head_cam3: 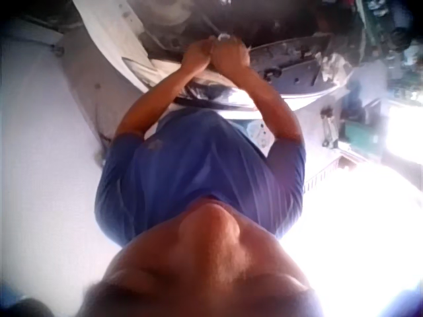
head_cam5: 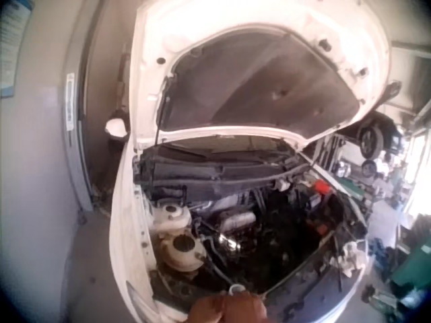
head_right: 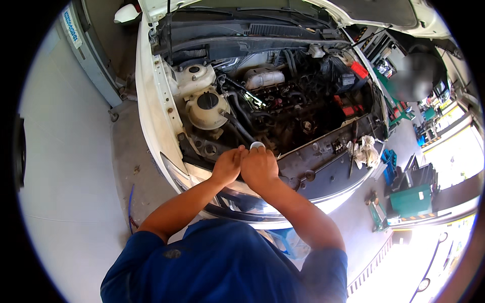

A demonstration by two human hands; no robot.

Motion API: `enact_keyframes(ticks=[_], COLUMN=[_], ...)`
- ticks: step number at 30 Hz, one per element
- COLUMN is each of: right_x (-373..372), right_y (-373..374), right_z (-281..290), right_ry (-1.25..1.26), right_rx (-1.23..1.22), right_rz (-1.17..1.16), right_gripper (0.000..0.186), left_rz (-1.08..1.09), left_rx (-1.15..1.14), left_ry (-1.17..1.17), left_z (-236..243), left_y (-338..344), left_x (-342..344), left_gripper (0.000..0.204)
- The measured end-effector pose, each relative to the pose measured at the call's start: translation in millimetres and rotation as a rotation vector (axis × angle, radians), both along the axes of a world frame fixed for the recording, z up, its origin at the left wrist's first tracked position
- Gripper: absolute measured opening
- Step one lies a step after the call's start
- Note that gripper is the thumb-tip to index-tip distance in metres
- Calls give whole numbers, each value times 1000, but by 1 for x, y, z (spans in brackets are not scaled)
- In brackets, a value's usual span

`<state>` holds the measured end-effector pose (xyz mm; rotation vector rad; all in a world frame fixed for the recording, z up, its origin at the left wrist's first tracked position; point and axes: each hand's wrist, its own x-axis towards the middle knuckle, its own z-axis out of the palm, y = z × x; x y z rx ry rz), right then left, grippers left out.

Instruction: The person works on the internal components of an open car engine, using a flashlight and a screwdriver to work on a specific part within the engine block, and handles a small plastic tube and a circular metal component.

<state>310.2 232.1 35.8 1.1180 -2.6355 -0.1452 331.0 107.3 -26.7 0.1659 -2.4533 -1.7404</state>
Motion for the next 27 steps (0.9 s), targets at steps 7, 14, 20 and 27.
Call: enact_keyframes(ticks=[7, 14, 20, 27], right_x=[-2, -5, -20, -36], right_y=[-12, -11, 9, 22], right_z=[0, 4, 37, 66], right_ry=[-265, -305, -549, -1273], right_rx=[-366, -762, -541, -429], right_rz=[-155, -71, 41, 24], right_gripper=[12, 19, 17, 20], left_rz=[18, -49, 11, 14], left_rx=[196, 656, 330, 480], left_ry=[-40, -167, -117, -187], left_z=[-29, -30, -17, -26], left_y=[-10, -2, -4, -5], left_x=[-14, -20, -25, -19], left_gripper=[64, 65, 65, 65])
